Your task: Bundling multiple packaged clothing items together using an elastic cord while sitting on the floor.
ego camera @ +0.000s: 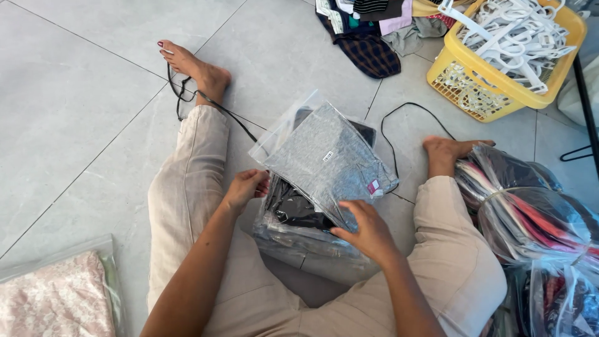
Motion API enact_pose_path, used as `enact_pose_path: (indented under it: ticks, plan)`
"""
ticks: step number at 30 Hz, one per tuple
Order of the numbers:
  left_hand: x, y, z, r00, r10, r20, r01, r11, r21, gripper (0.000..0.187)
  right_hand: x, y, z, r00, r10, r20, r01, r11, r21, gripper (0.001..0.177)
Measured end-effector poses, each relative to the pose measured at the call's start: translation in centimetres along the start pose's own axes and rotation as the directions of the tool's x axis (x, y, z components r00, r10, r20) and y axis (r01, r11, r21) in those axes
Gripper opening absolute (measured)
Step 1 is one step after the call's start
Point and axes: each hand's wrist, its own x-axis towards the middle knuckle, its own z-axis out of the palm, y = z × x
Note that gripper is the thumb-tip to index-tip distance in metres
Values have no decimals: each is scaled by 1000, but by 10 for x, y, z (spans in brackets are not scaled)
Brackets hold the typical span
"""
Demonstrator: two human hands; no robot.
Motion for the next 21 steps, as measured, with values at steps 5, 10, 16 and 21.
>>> enact_pose_path:
  ticks: [5, 10, 16, 21]
  plan:
    - [-52, 39, 20, 962, -68, 266, 45, 995, 94, 22, -1, 12, -11, 951, 216, 222, -196, 975, -107, 72]
    - [-53, 40, 20, 919, -68, 389, 17, 991, 132, 28, 3, 16, -9, 948, 229, 223, -203, 970, -131, 43]
    - [-55, 40, 19, 911, -67, 408, -6, 984, 176, 31, -1, 5, -11, 957, 231, 174, -226, 973, -50, 12]
    - [-63, 41, 29, 876, -120, 467, 28, 980, 199, 43, -3, -18, 29, 998, 53, 38, -65, 889, 453, 8]
